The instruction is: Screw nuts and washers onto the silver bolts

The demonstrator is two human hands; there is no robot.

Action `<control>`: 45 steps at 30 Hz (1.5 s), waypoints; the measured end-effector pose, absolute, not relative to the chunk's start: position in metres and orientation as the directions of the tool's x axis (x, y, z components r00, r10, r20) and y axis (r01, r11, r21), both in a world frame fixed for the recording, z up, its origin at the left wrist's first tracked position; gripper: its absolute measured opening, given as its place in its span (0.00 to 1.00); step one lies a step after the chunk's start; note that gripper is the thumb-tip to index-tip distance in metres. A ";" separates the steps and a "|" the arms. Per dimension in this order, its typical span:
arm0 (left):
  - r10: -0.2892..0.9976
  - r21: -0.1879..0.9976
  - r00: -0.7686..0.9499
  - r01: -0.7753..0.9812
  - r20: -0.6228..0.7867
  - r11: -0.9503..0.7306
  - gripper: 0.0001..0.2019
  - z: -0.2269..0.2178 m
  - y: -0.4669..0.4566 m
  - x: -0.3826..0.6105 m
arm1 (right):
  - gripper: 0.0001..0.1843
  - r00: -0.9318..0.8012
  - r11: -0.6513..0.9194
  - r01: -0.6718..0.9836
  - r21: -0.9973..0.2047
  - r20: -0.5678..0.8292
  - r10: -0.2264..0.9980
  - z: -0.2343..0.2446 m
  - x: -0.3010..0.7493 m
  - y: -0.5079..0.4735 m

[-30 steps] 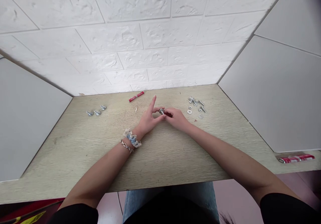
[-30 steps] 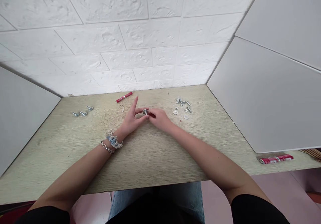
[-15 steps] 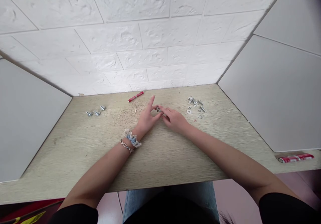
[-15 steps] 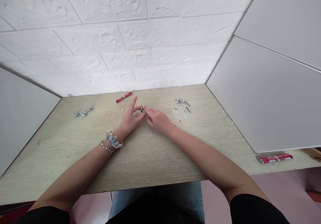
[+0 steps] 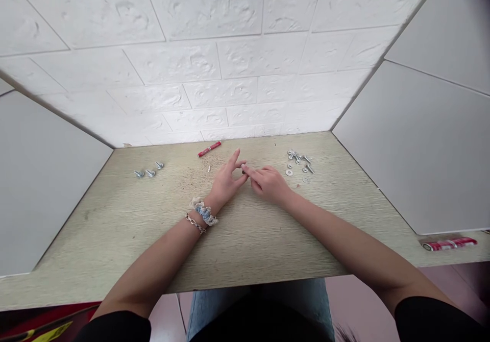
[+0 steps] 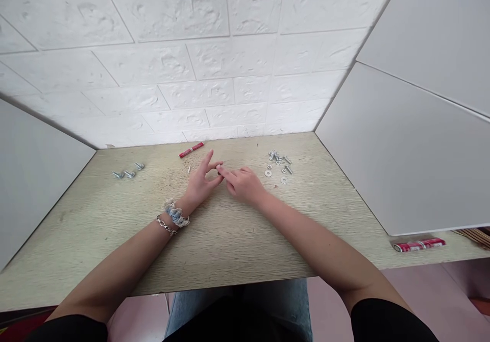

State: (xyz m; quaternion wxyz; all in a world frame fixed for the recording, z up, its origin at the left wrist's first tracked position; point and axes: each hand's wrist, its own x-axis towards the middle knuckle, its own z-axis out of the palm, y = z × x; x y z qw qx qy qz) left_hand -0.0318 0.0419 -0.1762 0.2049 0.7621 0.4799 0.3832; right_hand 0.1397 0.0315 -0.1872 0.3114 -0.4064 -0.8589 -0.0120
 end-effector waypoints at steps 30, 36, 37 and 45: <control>0.849 0.639 0.213 0.577 0.483 -0.509 0.25 -0.174 0.039 -0.031 | 0.16 -0.551 0.764 0.624 -0.166 0.599 0.580 -0.179 0.151 0.033; 0.840 0.652 0.178 0.555 0.513 -0.516 0.27 -0.174 0.039 -0.029 | 0.21 -0.409 0.587 0.795 -0.150 0.583 0.702 -0.181 0.155 0.040; 0.841 0.655 0.181 0.553 0.509 -0.515 0.27 -0.174 0.039 -0.029 | 0.23 -0.391 0.567 0.812 -0.141 0.589 0.707 -0.181 0.155 0.040; 0.842 0.646 0.177 0.568 0.510 -0.510 0.26 -0.174 0.038 -0.030 | 0.17 -0.478 0.685 0.718 -0.122 0.629 0.613 -0.179 0.151 0.033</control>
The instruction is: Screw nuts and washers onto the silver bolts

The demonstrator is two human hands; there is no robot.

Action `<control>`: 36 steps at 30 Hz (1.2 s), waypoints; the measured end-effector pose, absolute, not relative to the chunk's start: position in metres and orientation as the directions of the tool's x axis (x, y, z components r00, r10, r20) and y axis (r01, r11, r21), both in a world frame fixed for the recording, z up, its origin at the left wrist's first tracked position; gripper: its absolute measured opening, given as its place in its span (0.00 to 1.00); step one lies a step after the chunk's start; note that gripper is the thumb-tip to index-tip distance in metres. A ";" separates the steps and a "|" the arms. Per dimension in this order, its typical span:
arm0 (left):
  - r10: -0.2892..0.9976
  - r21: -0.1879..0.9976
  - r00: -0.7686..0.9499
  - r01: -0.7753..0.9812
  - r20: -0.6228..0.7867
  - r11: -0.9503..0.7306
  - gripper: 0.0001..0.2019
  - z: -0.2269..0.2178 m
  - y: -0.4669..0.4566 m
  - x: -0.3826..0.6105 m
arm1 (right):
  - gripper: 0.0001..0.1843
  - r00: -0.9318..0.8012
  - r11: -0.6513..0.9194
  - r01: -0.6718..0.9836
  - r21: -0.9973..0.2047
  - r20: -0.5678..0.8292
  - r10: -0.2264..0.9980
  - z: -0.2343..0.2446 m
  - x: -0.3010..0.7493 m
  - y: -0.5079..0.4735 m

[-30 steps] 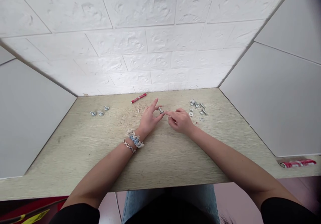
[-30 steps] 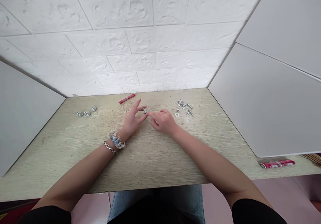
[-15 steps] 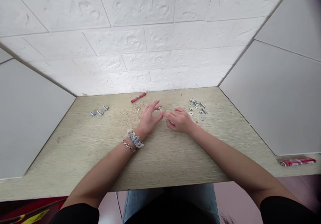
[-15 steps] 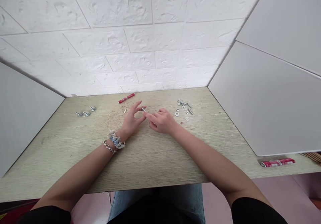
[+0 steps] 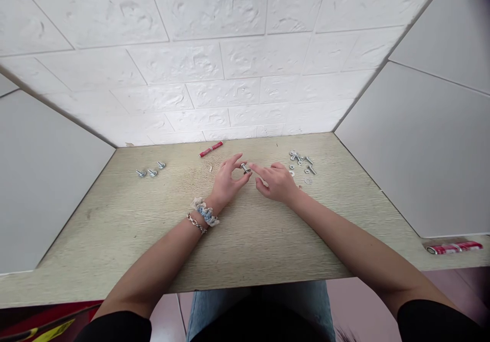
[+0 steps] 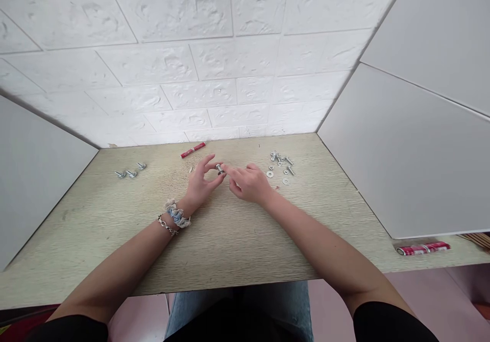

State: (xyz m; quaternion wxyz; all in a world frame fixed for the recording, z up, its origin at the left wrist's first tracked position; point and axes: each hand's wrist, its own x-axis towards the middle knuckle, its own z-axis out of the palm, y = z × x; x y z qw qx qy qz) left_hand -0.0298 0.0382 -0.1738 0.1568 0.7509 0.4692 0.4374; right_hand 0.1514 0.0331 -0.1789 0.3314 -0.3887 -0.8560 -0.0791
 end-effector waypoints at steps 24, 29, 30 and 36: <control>0.781 0.585 0.202 0.561 0.591 -0.586 0.24 -0.174 0.040 -0.030 | 0.13 -0.467 0.673 0.737 0.070 0.772 0.431 -0.179 0.159 0.038; 0.770 0.570 0.202 0.565 0.605 -0.596 0.23 -0.175 0.040 -0.030 | 0.13 -0.505 0.741 0.671 0.018 0.743 0.439 -0.178 0.155 0.034; 0.769 0.570 0.198 0.566 0.607 -0.596 0.23 -0.175 0.040 -0.029 | 0.12 -0.517 0.738 0.674 0.025 0.730 0.448 -0.179 0.155 0.034; 0.779 0.586 0.174 0.567 0.602 -0.579 0.22 -0.174 0.040 -0.029 | 0.21 -0.451 0.643 0.763 0.059 0.761 0.465 -0.185 0.158 0.041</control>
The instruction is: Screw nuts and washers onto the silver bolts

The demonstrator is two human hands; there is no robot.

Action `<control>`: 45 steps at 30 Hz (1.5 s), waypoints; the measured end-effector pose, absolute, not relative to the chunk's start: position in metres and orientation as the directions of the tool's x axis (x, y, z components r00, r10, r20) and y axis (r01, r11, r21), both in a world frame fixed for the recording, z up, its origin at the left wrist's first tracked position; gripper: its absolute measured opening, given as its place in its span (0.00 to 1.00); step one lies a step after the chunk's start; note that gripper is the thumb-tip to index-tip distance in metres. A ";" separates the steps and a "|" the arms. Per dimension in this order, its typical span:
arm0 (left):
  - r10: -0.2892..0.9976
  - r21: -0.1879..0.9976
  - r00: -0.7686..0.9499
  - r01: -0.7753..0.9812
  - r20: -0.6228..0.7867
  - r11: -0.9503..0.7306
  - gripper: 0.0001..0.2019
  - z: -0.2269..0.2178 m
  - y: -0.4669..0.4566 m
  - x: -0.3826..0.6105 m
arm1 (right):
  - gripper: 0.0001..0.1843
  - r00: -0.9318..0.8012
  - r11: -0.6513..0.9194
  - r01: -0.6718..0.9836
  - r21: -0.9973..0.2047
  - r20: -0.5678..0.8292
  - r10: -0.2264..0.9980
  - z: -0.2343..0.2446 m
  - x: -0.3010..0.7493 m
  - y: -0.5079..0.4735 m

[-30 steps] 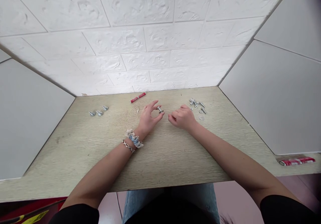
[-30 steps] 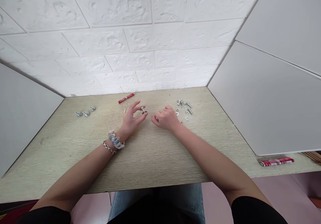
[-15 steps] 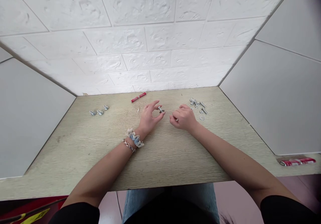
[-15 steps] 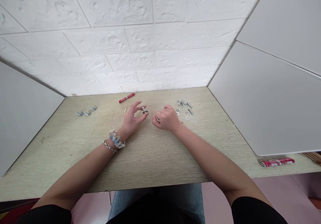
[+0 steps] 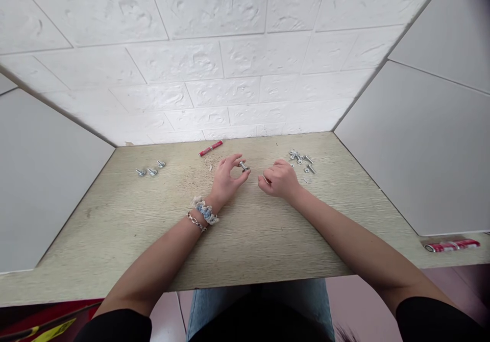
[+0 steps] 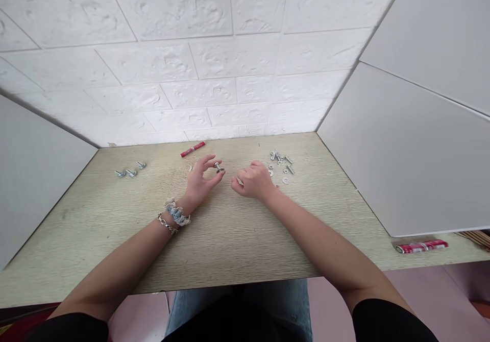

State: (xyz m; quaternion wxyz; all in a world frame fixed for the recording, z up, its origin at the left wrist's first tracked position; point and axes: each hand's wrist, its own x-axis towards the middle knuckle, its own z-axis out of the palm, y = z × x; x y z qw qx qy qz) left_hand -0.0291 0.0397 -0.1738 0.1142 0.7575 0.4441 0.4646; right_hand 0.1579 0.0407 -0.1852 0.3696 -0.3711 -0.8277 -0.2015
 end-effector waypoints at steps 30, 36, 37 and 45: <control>0.785 0.565 0.194 0.596 0.588 -0.570 0.20 -0.174 0.039 -0.029 | 0.20 -0.496 0.672 0.740 0.005 0.678 0.542 -0.186 0.156 0.040; 0.792 0.576 0.192 0.591 0.580 -0.565 0.19 -0.173 0.038 -0.028 | 0.13 -0.459 0.717 0.690 -0.097 0.707 0.537 -0.182 0.152 0.035; 0.791 0.575 0.191 0.592 0.581 -0.565 0.19 -0.173 0.038 -0.028 | 0.16 -0.471 0.728 0.677 -0.107 0.697 0.541 -0.182 0.152 0.034; 0.799 0.568 0.209 0.604 0.563 -0.558 0.19 -0.174 0.040 -0.030 | 0.22 -0.480 0.699 0.714 -0.046 0.694 0.537 -0.188 0.153 0.037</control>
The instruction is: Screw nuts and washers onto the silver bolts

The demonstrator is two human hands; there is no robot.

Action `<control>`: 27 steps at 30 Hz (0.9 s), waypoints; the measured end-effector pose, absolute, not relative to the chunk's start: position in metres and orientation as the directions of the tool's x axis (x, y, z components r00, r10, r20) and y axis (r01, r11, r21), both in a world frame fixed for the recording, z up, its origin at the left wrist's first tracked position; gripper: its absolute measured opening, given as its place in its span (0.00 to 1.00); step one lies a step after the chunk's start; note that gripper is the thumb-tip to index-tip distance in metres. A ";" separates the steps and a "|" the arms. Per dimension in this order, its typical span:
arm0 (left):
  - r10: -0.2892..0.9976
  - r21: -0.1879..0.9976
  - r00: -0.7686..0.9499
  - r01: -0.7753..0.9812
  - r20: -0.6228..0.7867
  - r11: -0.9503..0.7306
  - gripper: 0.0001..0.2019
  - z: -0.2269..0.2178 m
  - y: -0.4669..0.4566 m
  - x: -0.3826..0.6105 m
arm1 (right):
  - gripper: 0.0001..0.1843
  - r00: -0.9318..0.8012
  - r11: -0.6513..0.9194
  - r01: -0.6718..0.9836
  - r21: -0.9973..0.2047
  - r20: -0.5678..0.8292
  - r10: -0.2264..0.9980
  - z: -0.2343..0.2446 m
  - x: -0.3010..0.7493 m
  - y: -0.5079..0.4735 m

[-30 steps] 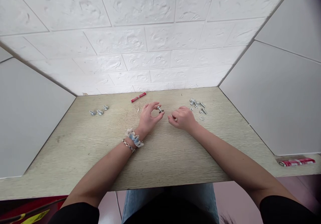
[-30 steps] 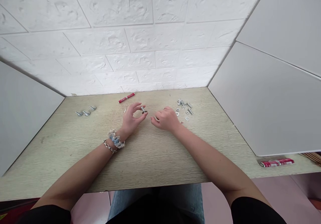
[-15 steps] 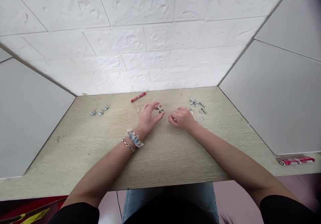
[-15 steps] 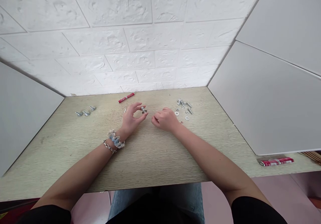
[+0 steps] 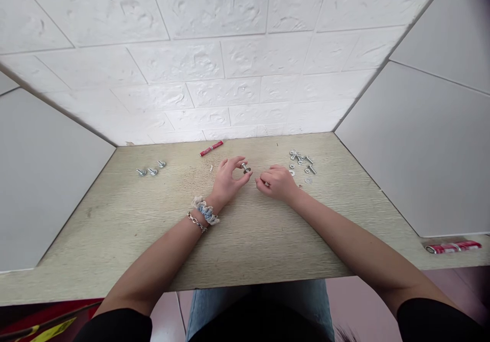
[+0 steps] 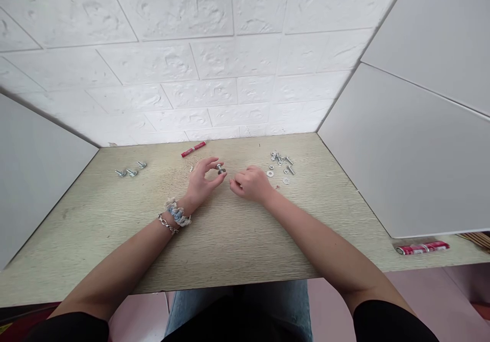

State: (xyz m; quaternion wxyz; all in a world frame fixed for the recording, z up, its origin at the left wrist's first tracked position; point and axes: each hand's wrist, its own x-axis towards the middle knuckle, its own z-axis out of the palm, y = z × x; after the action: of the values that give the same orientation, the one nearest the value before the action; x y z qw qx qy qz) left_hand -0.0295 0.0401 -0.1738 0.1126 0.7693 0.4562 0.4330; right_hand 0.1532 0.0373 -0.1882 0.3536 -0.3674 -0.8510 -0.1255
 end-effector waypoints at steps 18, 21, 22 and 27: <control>0.805 0.582 0.216 0.591 0.553 -0.558 0.19 -0.172 0.038 -0.028 | 0.14 -0.401 0.706 0.685 -0.181 0.715 0.572 -0.184 0.151 0.034; 0.812 0.589 0.206 0.595 0.547 -0.547 0.19 -0.172 0.038 -0.028 | 0.19 -0.441 0.705 0.681 -0.197 0.658 0.610 -0.186 0.151 0.034; 0.815 0.590 0.206 0.597 0.542 -0.544 0.19 -0.172 0.038 -0.028 | 0.15 -0.458 0.706 0.685 -0.179 0.648 0.608 -0.188 0.151 0.035; 0.819 0.585 0.217 0.604 0.531 -0.540 0.19 -0.172 0.039 -0.029 | 0.19 -0.461 0.702 0.701 -0.127 0.670 0.582 -0.190 0.152 0.037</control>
State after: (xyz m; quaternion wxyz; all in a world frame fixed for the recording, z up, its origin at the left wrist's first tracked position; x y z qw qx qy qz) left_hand -0.0286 0.0386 -0.1720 0.1272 0.7698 0.4623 0.4214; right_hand 0.1519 0.0374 -0.1895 0.3569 -0.3770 -0.8506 -0.0833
